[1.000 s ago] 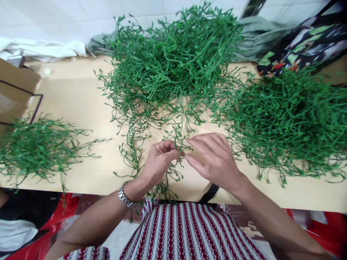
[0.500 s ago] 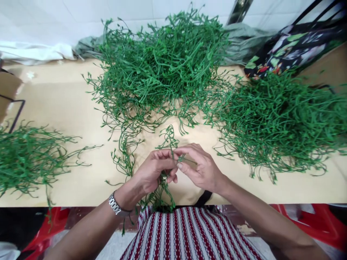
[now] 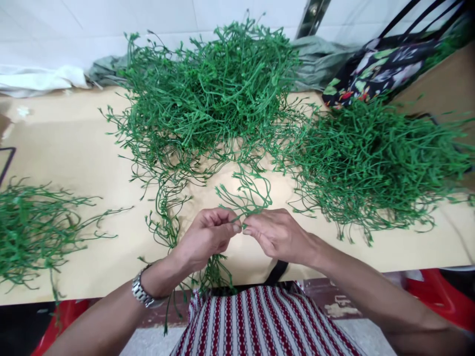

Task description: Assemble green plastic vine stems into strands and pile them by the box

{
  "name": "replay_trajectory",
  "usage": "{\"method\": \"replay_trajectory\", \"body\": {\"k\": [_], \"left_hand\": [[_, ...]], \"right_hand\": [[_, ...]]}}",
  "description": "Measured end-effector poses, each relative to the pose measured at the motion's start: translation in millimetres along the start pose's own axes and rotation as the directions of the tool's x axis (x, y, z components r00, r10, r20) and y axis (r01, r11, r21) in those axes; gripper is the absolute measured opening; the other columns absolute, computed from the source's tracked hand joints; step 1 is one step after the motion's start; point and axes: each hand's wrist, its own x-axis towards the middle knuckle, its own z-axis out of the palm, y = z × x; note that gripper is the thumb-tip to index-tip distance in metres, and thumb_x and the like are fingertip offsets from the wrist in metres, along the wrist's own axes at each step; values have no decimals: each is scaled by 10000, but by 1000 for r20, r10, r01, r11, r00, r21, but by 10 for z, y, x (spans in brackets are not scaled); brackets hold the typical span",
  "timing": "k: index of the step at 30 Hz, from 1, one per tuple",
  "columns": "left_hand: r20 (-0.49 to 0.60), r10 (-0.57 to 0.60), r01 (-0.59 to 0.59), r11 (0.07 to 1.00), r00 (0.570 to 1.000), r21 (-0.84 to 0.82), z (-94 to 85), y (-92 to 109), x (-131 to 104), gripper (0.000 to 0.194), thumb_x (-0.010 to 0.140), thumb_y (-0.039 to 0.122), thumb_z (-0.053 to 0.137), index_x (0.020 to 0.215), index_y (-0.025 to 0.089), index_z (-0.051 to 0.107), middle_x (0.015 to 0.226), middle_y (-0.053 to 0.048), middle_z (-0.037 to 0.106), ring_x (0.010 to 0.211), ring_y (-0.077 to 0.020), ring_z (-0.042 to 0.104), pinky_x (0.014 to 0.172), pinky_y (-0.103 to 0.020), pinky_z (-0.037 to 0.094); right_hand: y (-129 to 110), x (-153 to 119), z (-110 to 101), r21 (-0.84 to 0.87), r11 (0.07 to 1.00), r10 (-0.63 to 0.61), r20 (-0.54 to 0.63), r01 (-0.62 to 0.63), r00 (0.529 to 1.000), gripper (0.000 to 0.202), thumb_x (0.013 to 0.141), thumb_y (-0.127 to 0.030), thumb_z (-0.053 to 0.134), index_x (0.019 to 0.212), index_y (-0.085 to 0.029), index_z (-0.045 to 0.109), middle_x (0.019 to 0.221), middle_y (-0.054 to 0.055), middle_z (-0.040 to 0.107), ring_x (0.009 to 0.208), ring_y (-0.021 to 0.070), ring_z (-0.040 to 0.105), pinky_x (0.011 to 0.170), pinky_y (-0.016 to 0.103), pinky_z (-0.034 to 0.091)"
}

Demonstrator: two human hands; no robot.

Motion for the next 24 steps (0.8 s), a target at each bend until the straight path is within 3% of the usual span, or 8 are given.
{"method": "replay_trajectory", "body": {"k": [3,7,11,15,20,24], "left_hand": [[39,-36,37,999,999,-17,0,33,-9,217,607,257,708,577,123,539,376,87,326,312,-6,233,321,-146,174],[94,-66,66,998,993,0,-21,77,18,209,683,309,653,632,121,579,438,39,477,312,-18,289,315,-153,207],[76,13,-16,999,997,40,-40,103,45,203,698,270,637,597,102,583,576,-16,592,434,-60,491,443,-183,379],[71,88,-93,993,994,78,-44,101,48,171,709,259,618,632,115,566,593,-19,605,516,-97,548,559,-226,429],[126,103,-137,945,987,297,-49,165,37,118,720,211,577,645,121,563,587,-19,593,562,-105,524,573,-227,394],[171,32,-124,822,985,556,-44,275,47,99,728,198,549,690,123,602,580,6,555,517,-81,440,483,-199,308]], "right_hand": [[75,11,-56,11,997,-83,-24,83,996,158,841,-115,434,731,-153,541,576,-8,553,529,96,475,500,213,372],[113,55,-122,114,993,-32,24,29,999,187,876,-166,415,752,-142,554,604,7,550,550,93,480,513,205,374],[124,53,-142,179,984,9,34,-15,999,155,885,-196,427,849,-145,570,692,23,592,618,94,525,566,202,403],[154,-12,-100,150,988,49,-7,-47,999,135,872,-196,455,883,-134,575,674,35,582,609,105,515,555,217,402],[168,-85,-41,20,1000,18,-32,-17,999,150,838,-117,450,899,-150,582,694,36,576,618,114,505,561,232,402],[137,-85,-21,-171,984,-61,-59,50,996,177,813,-77,435,826,-166,587,631,16,518,583,119,470,538,242,373]]}}
